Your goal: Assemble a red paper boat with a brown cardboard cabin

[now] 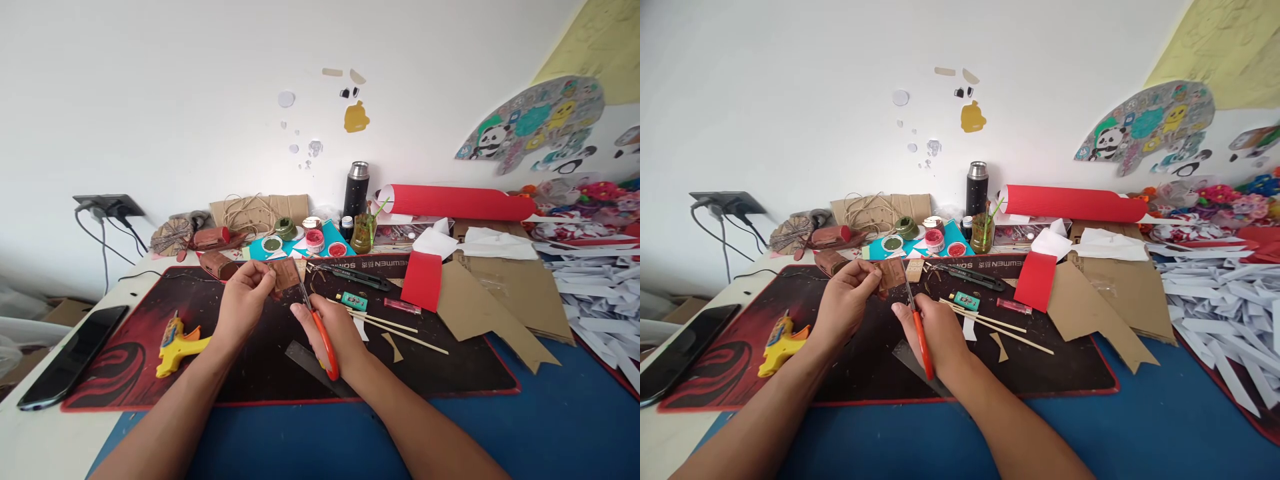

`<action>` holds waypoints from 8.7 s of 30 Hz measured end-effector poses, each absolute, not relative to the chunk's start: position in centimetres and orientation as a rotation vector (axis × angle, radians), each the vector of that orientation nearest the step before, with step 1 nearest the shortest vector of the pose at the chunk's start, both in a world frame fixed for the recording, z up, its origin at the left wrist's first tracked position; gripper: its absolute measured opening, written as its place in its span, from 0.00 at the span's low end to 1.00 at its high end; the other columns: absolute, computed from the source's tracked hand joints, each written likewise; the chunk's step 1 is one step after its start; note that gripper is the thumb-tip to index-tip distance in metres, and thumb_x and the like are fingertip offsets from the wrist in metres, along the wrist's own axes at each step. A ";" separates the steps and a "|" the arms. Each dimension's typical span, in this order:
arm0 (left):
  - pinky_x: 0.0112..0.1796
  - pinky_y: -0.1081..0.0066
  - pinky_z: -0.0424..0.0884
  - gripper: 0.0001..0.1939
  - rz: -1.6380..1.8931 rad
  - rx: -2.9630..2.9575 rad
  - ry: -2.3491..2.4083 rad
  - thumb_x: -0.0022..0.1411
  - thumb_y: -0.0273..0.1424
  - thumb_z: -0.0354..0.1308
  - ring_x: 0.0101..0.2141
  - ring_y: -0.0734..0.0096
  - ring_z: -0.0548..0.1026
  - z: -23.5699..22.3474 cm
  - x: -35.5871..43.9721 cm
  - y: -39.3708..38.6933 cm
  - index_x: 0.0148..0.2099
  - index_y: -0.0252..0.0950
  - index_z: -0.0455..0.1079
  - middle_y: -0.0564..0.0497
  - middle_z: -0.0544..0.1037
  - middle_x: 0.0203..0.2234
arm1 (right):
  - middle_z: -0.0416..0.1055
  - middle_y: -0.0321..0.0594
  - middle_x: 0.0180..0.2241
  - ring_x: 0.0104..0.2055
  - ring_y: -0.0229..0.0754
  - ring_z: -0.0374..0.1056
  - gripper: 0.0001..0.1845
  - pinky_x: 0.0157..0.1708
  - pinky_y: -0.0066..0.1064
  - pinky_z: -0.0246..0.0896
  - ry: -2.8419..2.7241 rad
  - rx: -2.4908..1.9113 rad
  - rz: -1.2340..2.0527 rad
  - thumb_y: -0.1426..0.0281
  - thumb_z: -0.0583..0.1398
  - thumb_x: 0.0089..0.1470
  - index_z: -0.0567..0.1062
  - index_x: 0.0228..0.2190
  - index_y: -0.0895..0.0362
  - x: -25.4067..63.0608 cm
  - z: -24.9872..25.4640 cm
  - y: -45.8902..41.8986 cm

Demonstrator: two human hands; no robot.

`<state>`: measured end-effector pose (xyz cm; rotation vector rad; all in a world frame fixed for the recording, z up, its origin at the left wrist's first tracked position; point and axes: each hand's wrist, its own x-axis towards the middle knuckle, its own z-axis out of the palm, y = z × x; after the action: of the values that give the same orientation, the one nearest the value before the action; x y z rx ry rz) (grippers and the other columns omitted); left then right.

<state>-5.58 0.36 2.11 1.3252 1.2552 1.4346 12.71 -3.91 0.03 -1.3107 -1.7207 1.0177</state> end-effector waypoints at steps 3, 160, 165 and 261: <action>0.26 0.73 0.72 0.10 1.424 1.328 1.259 0.61 0.33 0.68 0.20 0.72 0.75 2.1 -5.6 0.4 0.32 0.40 0.69 0.56 0.77 0.20 | 0.63 0.32 0.21 0.24 0.41 0.55 0.28 0.28 0.34 0.48 -1.738 -1.321 0.994 0.50 0.58 0.71 0.58 0.25 0.51 12.7 -0.1 -3.9; 0.24 0.74 0.71 0.14 1.497 1.022 1.177 0.54 0.37 0.74 0.20 0.75 0.69 2.6 -7.4 6.1 0.30 0.39 0.71 0.60 0.70 0.19 | 0.68 0.29 0.14 0.14 0.38 0.64 0.39 0.15 0.25 0.59 -1.253 -0.978 1.792 0.32 0.62 0.58 0.77 0.40 0.58 13.4 -0.7 2.2; 0.24 0.74 0.71 0.14 1.476 1.096 1.088 0.54 0.37 0.73 0.19 0.74 0.72 2.3 -5.9 5.2 0.32 0.39 0.70 0.59 0.73 0.19 | 0.70 0.30 0.16 0.14 0.37 0.66 0.39 0.15 0.25 0.60 -1.334 -0.942 1.753 0.33 0.63 0.58 0.80 0.42 0.59 14.4 -0.6 1.4; 0.25 0.72 0.72 0.14 1.516 1.164 1.214 0.55 0.39 0.71 0.19 0.71 0.74 0.6 -5.7 2.9 0.31 0.40 0.69 0.58 0.74 0.18 | 0.70 0.30 0.19 0.15 0.39 0.67 0.27 0.15 0.27 0.61 -1.357 -1.143 1.439 0.42 0.65 0.60 0.71 0.30 0.52 13.9 -0.1 0.5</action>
<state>-5.68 2.86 0.64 1.1636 1.2141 1.5161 13.88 0.50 -0.10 -1.1426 -1.3570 1.4390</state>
